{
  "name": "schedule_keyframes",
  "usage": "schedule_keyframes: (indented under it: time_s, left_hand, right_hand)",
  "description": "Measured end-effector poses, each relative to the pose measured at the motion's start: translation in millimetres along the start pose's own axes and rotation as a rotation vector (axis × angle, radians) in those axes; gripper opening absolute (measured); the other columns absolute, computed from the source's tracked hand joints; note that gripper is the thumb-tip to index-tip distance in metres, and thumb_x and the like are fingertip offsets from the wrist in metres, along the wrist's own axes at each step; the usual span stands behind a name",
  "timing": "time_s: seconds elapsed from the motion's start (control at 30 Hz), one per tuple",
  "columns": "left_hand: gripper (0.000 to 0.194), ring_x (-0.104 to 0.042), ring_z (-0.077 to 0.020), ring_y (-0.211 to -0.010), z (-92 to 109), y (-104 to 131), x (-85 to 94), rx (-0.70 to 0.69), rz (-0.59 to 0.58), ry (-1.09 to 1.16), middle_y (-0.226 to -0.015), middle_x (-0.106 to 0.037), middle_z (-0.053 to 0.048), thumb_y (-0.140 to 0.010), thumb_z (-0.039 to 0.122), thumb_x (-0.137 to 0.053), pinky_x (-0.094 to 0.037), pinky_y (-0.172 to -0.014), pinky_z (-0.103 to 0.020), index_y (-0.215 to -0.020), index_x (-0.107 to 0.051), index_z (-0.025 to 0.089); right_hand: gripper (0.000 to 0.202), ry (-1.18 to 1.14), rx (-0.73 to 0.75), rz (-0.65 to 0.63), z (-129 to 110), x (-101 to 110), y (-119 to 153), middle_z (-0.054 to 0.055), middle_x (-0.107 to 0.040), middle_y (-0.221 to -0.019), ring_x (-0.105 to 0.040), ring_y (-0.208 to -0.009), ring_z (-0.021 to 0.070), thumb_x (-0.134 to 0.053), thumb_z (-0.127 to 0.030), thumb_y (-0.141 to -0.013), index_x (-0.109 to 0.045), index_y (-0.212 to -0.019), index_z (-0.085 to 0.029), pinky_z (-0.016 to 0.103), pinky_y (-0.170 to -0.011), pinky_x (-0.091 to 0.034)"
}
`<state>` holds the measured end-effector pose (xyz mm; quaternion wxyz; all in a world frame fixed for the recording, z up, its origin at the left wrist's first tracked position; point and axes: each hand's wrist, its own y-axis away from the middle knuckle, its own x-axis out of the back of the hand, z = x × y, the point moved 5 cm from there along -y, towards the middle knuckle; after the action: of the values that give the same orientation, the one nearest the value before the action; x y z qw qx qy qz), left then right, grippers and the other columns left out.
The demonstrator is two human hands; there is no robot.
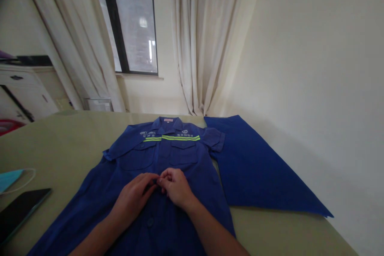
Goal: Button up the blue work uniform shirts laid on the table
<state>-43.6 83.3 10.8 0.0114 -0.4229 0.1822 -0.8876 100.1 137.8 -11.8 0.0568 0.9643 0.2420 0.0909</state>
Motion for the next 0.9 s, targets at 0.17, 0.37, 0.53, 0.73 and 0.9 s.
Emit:
schedule_keyframes:
  time_s: [0.17, 0.37, 0.53, 0.73, 0.9]
  left_hand:
    - [0.016, -0.065, -0.0182, -0.088, 3, -3, 0.3, -0.026, 0.003, -0.045, -0.092, -0.071, -0.001, -0.098, 0.028, -0.051, -0.049, -0.082, -0.028, -0.094, -0.066, 0.027]
    - [0.037, -0.066, -0.0214, -0.092, -11, -12, 5.9, 0.048, 0.082, -0.148, -0.098, -0.072, -0.006, -0.104, 0.032, -0.031, -0.051, -0.087, -0.037, -0.103, -0.067, 0.022]
    - [0.043, -0.054, -0.0248, -0.134, -12, 1, -0.5, 0.023, 0.093, -0.393, -0.144, -0.06, -0.011, -0.101, 0.03, -0.037, -0.041, -0.113, -0.046, -0.137, -0.058, 0.02]
    - [0.05, -0.048, -0.0252, -0.14, 6, 61, -10.7, 0.007, -0.026, -0.504, -0.154, -0.052, -0.005, -0.097, 0.024, -0.04, -0.04, -0.115, -0.046, -0.145, -0.053, 0.028]
    - [0.052, -0.06, -0.0277, -0.123, 23, 64, -3.1, 0.052, -0.143, -0.522, -0.139, -0.064, -0.007, -0.087, 0.01, -0.045, -0.046, -0.104, -0.045, -0.132, -0.062, 0.03]
  right_hand:
    - [0.022, 0.009, 0.05, -0.054, -3, 3, -3, -0.007, -0.055, -0.053, -0.042, -0.039, 0.0075, -0.062, -0.039, -0.084, -0.063, -0.082, -0.017, 0.019, -0.042, -0.032]
    - [0.029, 0.449, 0.435, 0.226, -34, 8, 16, 0.006, -0.069, -0.111, -0.064, -0.101, 0.0166, -0.049, -0.017, -0.089, -0.069, -0.11, -0.021, 0.028, -0.09, -0.05]
    - [0.041, 0.821, 0.408, 0.206, -33, -8, 33, 0.006, -0.068, -0.124, -0.057, -0.12, 0.0202, -0.046, -0.012, -0.09, -0.066, -0.125, -0.024, 0.029, -0.103, -0.043]
    - [0.023, 1.006, 0.28, 0.2, -39, -20, 70, 0.007, -0.074, -0.1, -0.07, -0.09, 0.0229, -0.048, -0.026, -0.095, -0.068, -0.105, -0.024, 0.032, -0.08, -0.049]
    - [0.046, 1.087, 0.075, 0.285, -55, -17, 58, 0.02, -0.074, -0.099, -0.071, -0.096, 0.0338, -0.051, -0.058, -0.093, -0.07, -0.1, -0.017, 0.042, -0.079, -0.051]
